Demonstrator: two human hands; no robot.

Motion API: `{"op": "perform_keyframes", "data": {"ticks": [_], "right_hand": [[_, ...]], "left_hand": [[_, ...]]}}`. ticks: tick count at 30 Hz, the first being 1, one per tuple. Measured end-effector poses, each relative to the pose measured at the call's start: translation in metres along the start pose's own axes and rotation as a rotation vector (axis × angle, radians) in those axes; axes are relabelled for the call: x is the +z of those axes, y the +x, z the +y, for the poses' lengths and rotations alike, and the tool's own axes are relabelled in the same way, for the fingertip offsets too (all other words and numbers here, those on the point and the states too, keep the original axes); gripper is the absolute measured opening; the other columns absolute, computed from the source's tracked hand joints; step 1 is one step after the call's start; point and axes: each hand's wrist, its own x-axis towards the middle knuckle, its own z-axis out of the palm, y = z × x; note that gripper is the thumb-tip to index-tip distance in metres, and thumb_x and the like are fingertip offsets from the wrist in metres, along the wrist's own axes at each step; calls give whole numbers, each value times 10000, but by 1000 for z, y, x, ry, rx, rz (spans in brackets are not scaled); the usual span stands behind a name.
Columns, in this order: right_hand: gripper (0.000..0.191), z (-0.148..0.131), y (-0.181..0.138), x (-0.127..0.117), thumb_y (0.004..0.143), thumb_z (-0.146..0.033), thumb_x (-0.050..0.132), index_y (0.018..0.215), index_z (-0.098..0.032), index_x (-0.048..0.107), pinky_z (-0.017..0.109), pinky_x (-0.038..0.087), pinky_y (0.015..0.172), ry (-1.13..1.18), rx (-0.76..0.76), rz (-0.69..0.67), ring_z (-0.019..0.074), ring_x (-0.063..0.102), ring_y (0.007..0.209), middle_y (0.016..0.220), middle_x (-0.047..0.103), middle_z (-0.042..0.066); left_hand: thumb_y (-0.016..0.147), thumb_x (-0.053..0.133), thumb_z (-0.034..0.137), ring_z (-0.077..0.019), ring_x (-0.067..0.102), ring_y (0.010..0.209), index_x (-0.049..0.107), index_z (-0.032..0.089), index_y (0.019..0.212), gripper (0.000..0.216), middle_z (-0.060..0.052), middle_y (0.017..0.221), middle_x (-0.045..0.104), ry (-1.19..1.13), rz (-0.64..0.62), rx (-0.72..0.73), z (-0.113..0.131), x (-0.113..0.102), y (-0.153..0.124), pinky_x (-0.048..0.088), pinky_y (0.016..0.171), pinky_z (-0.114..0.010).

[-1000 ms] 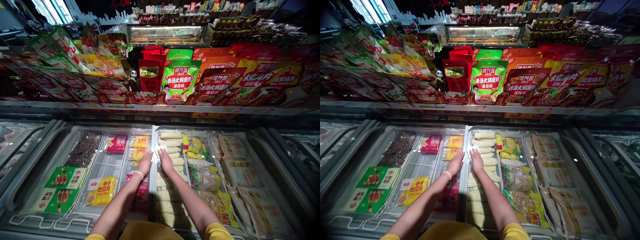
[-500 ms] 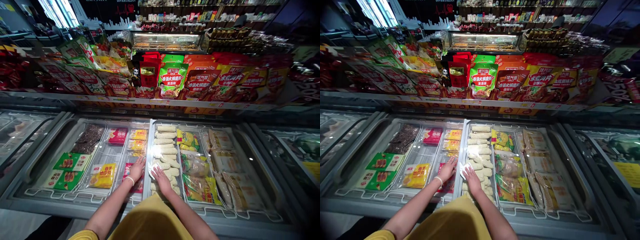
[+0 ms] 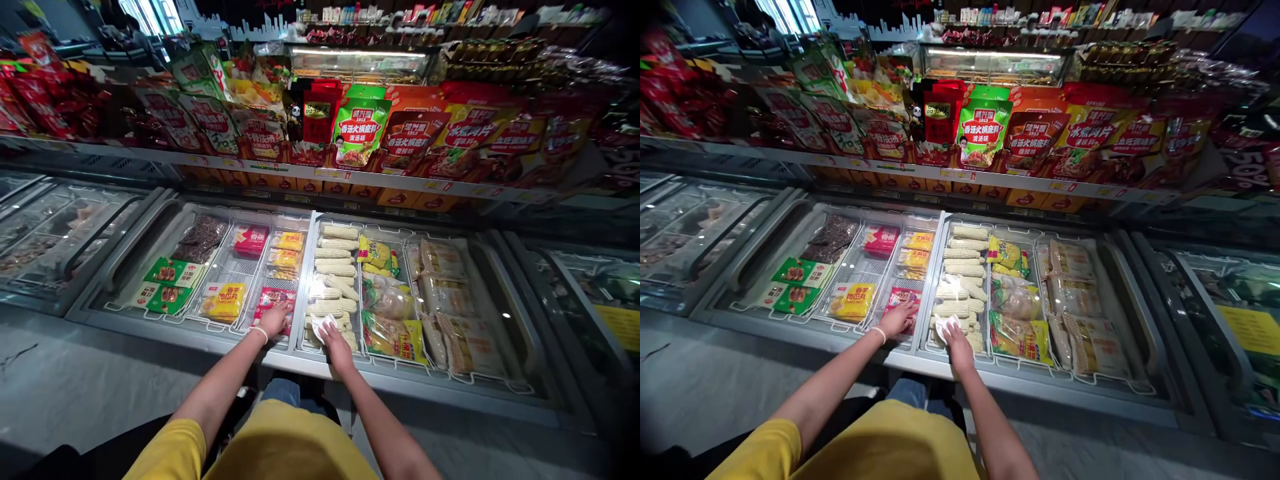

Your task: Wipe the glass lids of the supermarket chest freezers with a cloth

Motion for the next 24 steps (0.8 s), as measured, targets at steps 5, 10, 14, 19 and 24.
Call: {"op": "perform_keyframes", "data": {"ticks": [5,10,14,19,24], "right_hand": [[804,-16,-2,-19,745,69,348,1478,-248,445,340,345,1145,0,213,191,190,347,1434,1552,406,27],[697,-95,23,25,838,-8,387,1444,-339,480,352,359,1140,43,-39,93,180,323,1445,1564,381,-19],[681,-152,41,78,851,20,413,1454,-293,469,401,327,1163,-10,-113,-21,197,253,1470,1580,332,43],[782,-160,80,75,814,59,427,1493,-327,390,411,256,1199,-79,-307,-136,173,181,1484,1602,270,9],[840,-163,131,48,779,71,381,1544,-262,284,442,232,1206,-79,73,54,200,121,1494,1627,175,45]], "left_hand": [[857,539,171,-243,253,1481,430,238,1462,618,-61,1600,308,21,54,-73,-30,9,-21,274,1188,-383],[852,601,240,-303,146,1503,334,217,1516,716,-115,1627,212,25,100,-188,-81,0,-35,224,1198,-410],[849,612,272,-341,107,1502,273,214,1540,772,-140,1640,113,9,108,-290,-135,-19,-50,174,1204,-452],[797,653,325,-356,57,1503,231,239,1551,868,-120,1644,78,54,56,-275,-186,-34,-59,185,1194,-507],[784,668,277,-327,34,1509,268,280,1539,854,-75,1651,83,38,52,-110,-203,-41,-49,184,1205,-502]]}}
